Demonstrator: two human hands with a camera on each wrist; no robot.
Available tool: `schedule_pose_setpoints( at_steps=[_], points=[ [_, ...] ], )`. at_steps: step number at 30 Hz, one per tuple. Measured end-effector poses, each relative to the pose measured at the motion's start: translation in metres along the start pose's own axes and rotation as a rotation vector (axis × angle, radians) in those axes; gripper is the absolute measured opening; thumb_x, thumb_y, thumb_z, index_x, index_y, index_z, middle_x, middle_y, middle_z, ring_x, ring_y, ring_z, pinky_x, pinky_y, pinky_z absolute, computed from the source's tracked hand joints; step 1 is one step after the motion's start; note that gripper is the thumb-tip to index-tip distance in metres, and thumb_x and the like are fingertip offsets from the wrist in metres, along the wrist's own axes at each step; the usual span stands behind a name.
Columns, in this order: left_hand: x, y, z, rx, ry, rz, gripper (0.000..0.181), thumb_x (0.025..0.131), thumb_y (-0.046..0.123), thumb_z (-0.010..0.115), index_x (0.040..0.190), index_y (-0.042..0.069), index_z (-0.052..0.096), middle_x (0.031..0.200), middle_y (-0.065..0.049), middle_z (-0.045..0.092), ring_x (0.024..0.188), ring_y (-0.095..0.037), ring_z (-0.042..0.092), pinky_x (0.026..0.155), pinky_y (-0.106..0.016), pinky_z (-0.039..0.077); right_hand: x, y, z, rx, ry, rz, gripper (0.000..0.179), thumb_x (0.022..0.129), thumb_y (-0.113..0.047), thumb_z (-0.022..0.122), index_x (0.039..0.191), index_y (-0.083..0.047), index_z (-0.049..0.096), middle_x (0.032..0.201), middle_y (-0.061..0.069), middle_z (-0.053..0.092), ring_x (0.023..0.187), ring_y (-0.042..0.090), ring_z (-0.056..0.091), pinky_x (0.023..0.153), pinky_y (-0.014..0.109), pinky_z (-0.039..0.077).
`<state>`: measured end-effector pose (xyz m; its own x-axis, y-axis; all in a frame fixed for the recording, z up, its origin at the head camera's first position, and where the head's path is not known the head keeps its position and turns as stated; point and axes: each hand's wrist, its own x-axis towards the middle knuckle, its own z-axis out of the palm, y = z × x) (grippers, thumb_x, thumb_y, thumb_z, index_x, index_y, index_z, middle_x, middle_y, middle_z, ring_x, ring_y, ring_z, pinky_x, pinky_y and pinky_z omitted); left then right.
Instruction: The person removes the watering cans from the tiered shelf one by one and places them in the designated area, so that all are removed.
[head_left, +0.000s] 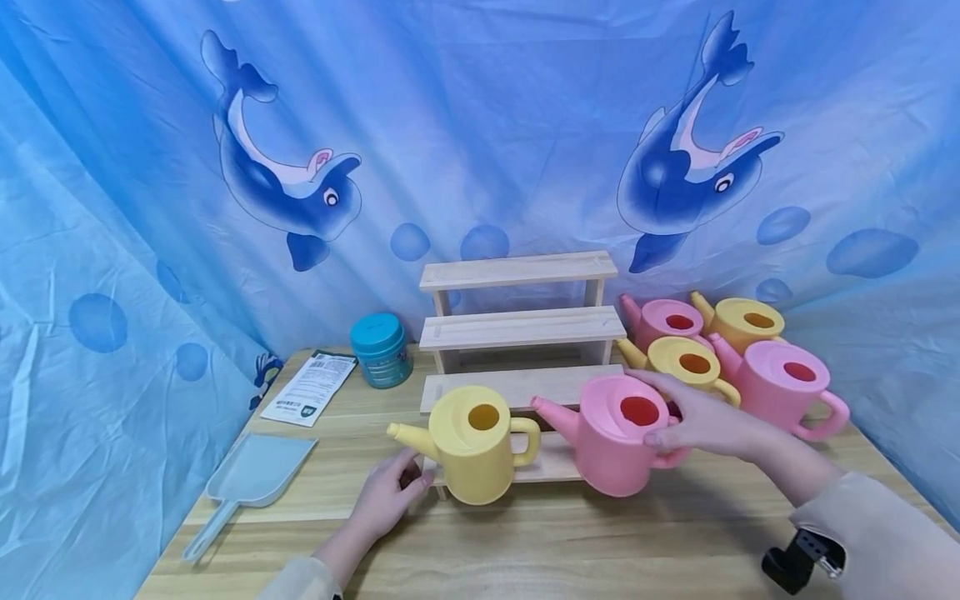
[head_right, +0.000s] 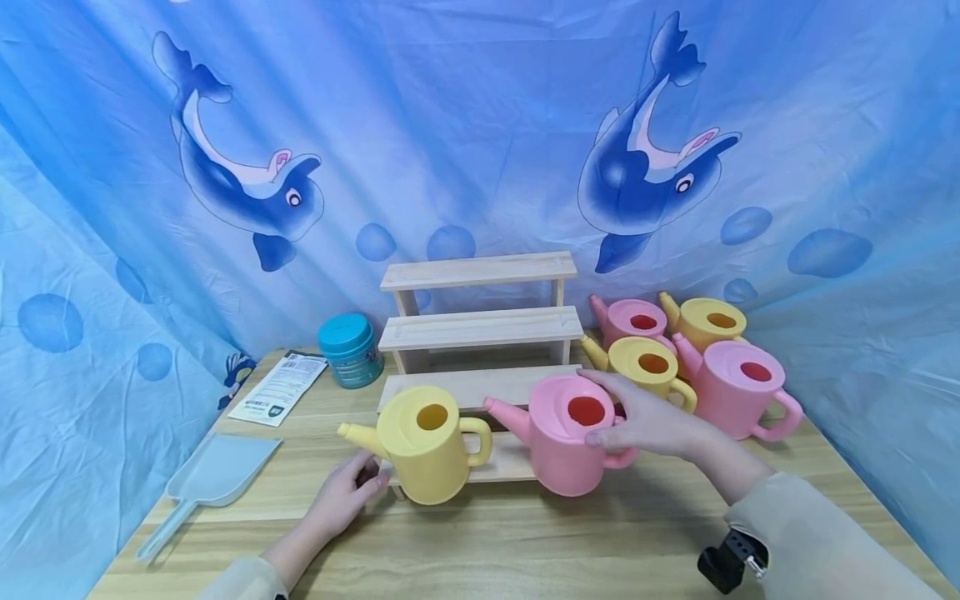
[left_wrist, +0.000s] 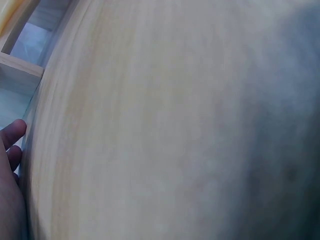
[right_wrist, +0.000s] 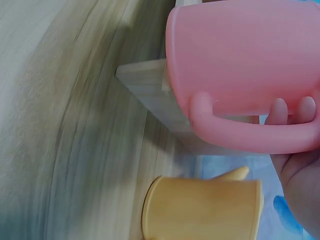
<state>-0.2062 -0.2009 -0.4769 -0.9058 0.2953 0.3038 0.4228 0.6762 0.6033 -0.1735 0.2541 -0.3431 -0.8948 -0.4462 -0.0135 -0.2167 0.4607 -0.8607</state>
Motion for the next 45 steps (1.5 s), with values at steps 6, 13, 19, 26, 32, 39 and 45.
schedule_pose_setpoints(
  at_steps=[6,13,19,26,32,39,45],
  points=[
    [0.0,0.001,-0.002,-0.007,0.021,-0.003,0.033,0.083,0.027,0.067,0.116,0.023,0.06,0.073,0.017,0.05,0.071,-0.007,0.048,0.067,-0.033,0.04,-0.009,0.006,-0.009,0.037,0.025,0.019,0.086,0.074,-0.025,0.075,0.145,-0.017,0.027,0.13,0.013,0.044,0.114,0.038,0.041,0.066,0.041,0.054],
    [-0.002,-0.001,-0.001,0.023,0.01,-0.005,0.035,0.083,0.028,0.067,0.117,0.024,0.059,0.074,0.017,0.049,0.073,-0.008,0.047,0.068,-0.034,0.039,-0.022,0.017,-0.014,0.07,0.07,0.04,0.085,0.072,-0.024,0.074,0.143,-0.017,0.028,0.127,0.017,0.043,0.108,0.034,0.044,0.065,0.044,0.053],
    [-0.001,-0.001,0.0,0.007,0.006,-0.011,0.035,0.083,0.027,0.067,0.117,0.024,0.06,0.074,0.017,0.049,0.072,-0.008,0.048,0.067,-0.034,0.039,-0.032,0.024,-0.014,0.108,0.144,0.037,0.08,0.075,-0.02,0.073,0.143,-0.017,0.031,0.128,0.017,0.043,0.106,0.026,0.048,0.062,0.043,0.054],
    [-0.002,-0.002,-0.002,-0.007,0.006,-0.025,0.035,0.084,0.029,0.066,0.119,0.024,0.059,0.075,0.016,0.049,0.072,-0.008,0.047,0.068,-0.035,0.039,-0.044,0.032,-0.016,0.069,0.272,0.015,0.078,0.076,-0.018,0.073,0.142,-0.012,0.031,0.121,-0.001,0.048,0.103,0.006,0.049,0.062,0.042,0.054],
    [-0.003,-0.002,-0.003,-0.008,0.003,-0.036,0.035,0.084,0.029,0.066,0.118,0.025,0.059,0.075,0.015,0.049,0.072,-0.008,0.047,0.066,-0.034,0.039,-0.055,0.043,-0.022,-0.024,0.362,-0.045,0.077,0.074,-0.013,0.073,0.14,-0.007,0.035,0.118,-0.009,0.05,0.102,0.004,0.047,0.064,0.037,0.054],
    [-0.002,0.0,-0.002,0.004,0.01,-0.017,0.037,0.084,0.029,0.066,0.119,0.023,0.059,0.074,0.017,0.049,0.072,-0.008,0.048,0.068,-0.035,0.039,-0.072,0.055,-0.027,-0.048,0.406,-0.047,0.069,0.077,-0.007,0.07,0.137,-0.003,0.036,0.113,-0.012,0.053,0.094,0.007,0.052,0.066,0.031,0.053],
    [-0.001,0.001,-0.002,0.013,0.02,-0.006,0.035,0.083,0.027,0.067,0.117,0.023,0.06,0.074,0.017,0.049,0.072,-0.008,0.047,0.068,-0.035,0.039,-0.084,0.071,-0.03,0.019,0.425,0.004,0.06,0.085,-0.007,0.063,0.138,-0.01,0.035,0.104,-0.011,0.055,0.076,0.015,0.055,0.061,0.032,0.052]
  ],
)
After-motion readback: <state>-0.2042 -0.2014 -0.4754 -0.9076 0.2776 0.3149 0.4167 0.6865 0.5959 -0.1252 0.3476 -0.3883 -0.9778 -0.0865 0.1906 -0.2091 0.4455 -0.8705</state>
